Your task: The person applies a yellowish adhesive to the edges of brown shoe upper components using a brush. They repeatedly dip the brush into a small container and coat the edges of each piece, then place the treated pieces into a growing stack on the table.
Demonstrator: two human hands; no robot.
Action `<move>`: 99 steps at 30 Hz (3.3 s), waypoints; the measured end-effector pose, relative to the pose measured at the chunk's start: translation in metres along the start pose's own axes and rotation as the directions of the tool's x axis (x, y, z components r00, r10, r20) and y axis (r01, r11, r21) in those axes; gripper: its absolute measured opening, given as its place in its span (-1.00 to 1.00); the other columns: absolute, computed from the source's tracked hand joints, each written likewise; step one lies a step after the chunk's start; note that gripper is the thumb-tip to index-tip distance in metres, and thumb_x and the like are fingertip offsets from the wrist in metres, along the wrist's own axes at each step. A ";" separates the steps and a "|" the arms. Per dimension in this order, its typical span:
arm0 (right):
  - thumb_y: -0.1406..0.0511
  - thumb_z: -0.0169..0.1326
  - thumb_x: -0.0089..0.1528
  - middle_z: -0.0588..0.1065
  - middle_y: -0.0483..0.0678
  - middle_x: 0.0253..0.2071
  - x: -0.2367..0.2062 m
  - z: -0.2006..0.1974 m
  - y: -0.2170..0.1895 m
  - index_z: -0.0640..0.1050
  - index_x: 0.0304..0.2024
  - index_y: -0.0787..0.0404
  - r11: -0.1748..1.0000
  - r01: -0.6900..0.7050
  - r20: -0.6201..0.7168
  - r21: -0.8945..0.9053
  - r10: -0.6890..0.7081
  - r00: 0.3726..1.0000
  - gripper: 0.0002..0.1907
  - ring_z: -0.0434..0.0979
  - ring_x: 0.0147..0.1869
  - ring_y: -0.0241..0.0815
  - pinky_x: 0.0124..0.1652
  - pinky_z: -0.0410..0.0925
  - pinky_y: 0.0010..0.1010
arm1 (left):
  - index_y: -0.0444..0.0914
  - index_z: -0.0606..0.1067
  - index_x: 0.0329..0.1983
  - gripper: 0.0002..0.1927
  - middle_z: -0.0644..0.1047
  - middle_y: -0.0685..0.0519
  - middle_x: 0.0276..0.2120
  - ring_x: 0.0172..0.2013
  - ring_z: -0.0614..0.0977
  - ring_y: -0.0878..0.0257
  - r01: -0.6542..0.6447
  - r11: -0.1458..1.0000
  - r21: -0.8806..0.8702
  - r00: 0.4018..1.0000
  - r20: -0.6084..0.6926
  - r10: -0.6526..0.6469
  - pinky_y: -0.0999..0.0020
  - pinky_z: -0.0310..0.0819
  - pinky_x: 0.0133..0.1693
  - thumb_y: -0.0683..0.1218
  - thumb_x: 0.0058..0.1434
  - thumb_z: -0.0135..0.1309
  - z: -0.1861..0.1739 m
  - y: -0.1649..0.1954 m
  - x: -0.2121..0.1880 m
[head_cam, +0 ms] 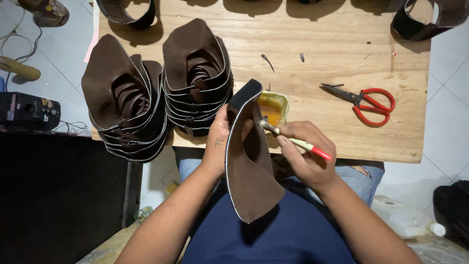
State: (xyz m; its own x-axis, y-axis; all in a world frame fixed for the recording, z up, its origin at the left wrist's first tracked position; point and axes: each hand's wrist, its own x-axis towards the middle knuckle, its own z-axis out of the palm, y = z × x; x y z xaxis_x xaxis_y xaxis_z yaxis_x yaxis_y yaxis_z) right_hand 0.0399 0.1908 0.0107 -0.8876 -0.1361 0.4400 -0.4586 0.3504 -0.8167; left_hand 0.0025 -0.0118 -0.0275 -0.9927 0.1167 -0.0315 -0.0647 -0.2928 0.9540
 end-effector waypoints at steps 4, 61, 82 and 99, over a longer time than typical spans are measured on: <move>0.50 0.14 0.29 0.55 0.10 -0.12 0.001 -0.002 -0.003 0.51 -0.09 0.36 1.000 0.030 -0.034 -0.004 -0.031 0.999 -0.85 0.60 -0.04 -0.14 0.00 0.47 -0.39 | -0.29 0.42 0.15 -0.68 0.53 0.11 -0.05 -0.04 0.52 0.35 -0.019 1.000 -0.019 1.000 0.018 0.019 0.44 0.43 0.07 -0.22 0.35 0.13 -0.002 0.001 -0.003; 0.31 0.25 0.14 0.57 0.13 -0.19 0.067 -0.011 -0.086 0.60 -0.09 0.23 0.828 0.049 0.278 -0.558 0.131 0.952 -0.72 0.59 -0.12 0.13 -0.13 0.41 -0.13 | -0.37 0.47 0.07 -0.75 0.58 0.06 -0.21 -0.24 0.56 0.39 0.000 0.975 0.224 0.996 -0.088 0.020 0.46 0.50 -0.15 -0.20 0.37 0.01 0.010 0.021 -0.005; 0.28 0.25 0.23 0.48 0.08 0.14 0.029 -0.003 0.055 0.63 -0.08 0.14 0.937 -0.090 0.146 -0.339 0.147 0.978 -0.78 0.37 0.25 0.14 0.22 0.24 -0.11 | -0.37 0.35 0.21 -0.57 0.57 0.03 0.03 0.04 0.59 0.24 0.000 0.999 0.047 0.995 -0.098 0.004 0.35 0.46 0.11 -0.29 0.26 0.07 -0.022 0.011 -0.005; 0.32 0.18 0.31 0.59 0.05 -0.20 0.015 -0.017 0.028 0.57 -0.05 0.19 0.823 -0.527 0.133 -0.214 0.559 0.819 -0.83 0.59 -0.20 -0.11 -0.11 0.44 -0.34 | -0.38 0.33 0.19 -0.56 0.51 -0.02 -0.01 0.01 0.54 0.21 -0.110 0.935 0.336 0.989 -0.053 0.135 0.32 0.42 0.12 -0.25 0.25 0.11 -0.022 0.005 -0.007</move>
State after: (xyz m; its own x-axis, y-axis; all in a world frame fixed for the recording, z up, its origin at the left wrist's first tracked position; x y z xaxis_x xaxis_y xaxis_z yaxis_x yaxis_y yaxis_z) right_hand 0.0143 0.2140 0.0007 -0.9886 -0.0389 -0.1457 0.0994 0.5585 -0.8235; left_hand 0.0069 -0.0351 -0.0293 -0.9963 0.0252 0.0818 0.0826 0.0324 0.9961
